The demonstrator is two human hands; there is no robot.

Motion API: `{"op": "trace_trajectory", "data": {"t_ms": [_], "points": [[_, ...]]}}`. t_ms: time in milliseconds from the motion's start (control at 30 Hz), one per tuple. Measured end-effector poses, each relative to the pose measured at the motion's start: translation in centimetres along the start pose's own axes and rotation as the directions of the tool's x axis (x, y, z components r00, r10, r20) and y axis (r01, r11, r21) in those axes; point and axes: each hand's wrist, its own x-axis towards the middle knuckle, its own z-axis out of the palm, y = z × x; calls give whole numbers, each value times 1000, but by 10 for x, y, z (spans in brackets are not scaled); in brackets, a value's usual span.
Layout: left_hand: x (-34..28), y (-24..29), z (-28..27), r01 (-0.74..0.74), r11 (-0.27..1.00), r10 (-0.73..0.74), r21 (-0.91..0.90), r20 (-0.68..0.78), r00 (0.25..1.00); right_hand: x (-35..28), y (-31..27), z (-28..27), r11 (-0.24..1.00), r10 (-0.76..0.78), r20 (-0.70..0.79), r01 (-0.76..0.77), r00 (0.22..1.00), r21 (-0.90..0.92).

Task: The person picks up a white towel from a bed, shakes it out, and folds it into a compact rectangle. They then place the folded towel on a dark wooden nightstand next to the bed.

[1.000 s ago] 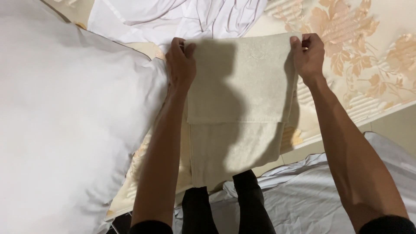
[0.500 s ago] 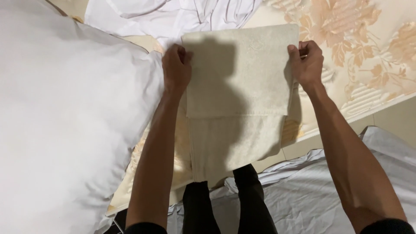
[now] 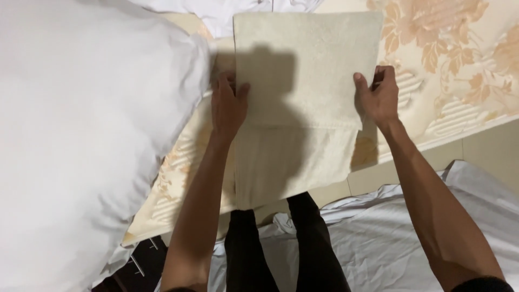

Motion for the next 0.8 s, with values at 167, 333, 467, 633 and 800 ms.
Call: {"op": "trace_trajectory", "data": {"t_ms": [167,333,467,633,800], "points": [[-41,-6,-8,49,988,-55,149,36,998,-61,7,5,997,28,-11,-27,1000,66],[-69,-19,-18,-78,979,72,190,39,997,-102,13,14,999,1,-77,3,997,47],[-67,-48,-7,-204,952,211,227,-10,977,-118,25,19,991,-63,-165,81,984,104],[-75,-22,-18,9,1000,-9,7,20,1000,-134,13,20,983,51,-215,-12,975,182],[-93,-41,-14,-120,988,120,-98,-12,993,-143,16,12,934,124,-166,-58,978,352]]}}
